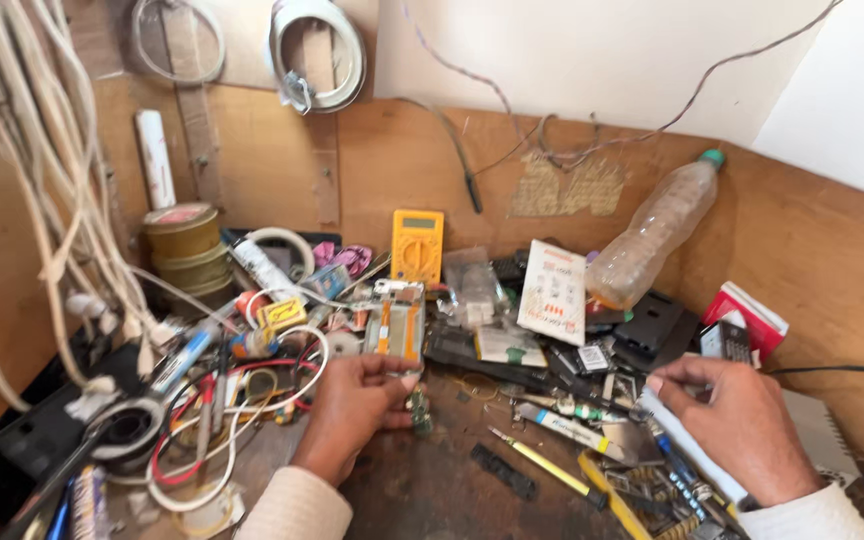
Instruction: The person uses a prying tool to remove a small component from a disassembled mobile device. They then use a soldering iron to work on a small circuit board, applying flux and solder to specific points. The person handles the circuit board and tools throughout the clip.
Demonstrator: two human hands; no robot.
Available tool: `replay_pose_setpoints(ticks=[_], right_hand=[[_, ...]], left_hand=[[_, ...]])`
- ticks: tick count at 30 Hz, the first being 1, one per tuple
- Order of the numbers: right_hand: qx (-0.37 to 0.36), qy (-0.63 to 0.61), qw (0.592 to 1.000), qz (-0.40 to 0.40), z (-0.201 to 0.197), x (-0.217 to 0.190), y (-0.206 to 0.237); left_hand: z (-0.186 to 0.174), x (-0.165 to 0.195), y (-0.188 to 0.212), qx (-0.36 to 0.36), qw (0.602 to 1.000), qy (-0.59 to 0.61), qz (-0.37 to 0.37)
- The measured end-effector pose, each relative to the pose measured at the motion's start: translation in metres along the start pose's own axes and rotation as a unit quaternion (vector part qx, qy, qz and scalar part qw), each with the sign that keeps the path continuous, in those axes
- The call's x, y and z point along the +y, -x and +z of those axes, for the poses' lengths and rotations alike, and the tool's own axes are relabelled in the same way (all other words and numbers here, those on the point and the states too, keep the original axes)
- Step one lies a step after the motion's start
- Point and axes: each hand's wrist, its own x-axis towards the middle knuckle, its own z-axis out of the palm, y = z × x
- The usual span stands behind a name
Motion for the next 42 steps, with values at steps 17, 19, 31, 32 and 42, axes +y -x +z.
replay_pose_setpoints(ticks=[17, 19, 31, 32, 42], right_hand=[[-0.184, 0.291, 0.932, 0.113, -0.012, -0.003, 0.019], [-0.167, 0.303, 0.932, 0.111, 0.0, 0.012, 0.011], [-0.088, -0.054, 0.993, 0.064, 0.042, 0.093, -0.039], [-0.08, -0.187, 0.979, 0.029, 0.041, 0.087, -0.032], [-0.013, -0.188, 0.965, -0.181, 0.096, -0.055, 0.079]], left_hand=[[-0.003, -0.002, -0.008, 0.005, 1.0, 0.017, 0.02], [-0.003, -0.001, -0.004, 0.012, 0.999, 0.02, 0.024], [-0.003, -0.001, -0.004, 0.005, 0.998, 0.061, 0.01], [-0.003, -0.002, -0.006, 0.007, 0.998, 0.064, 0.008], [-0.004, -0.002, -0.004, 0.021, 0.998, 0.064, 0.0]])
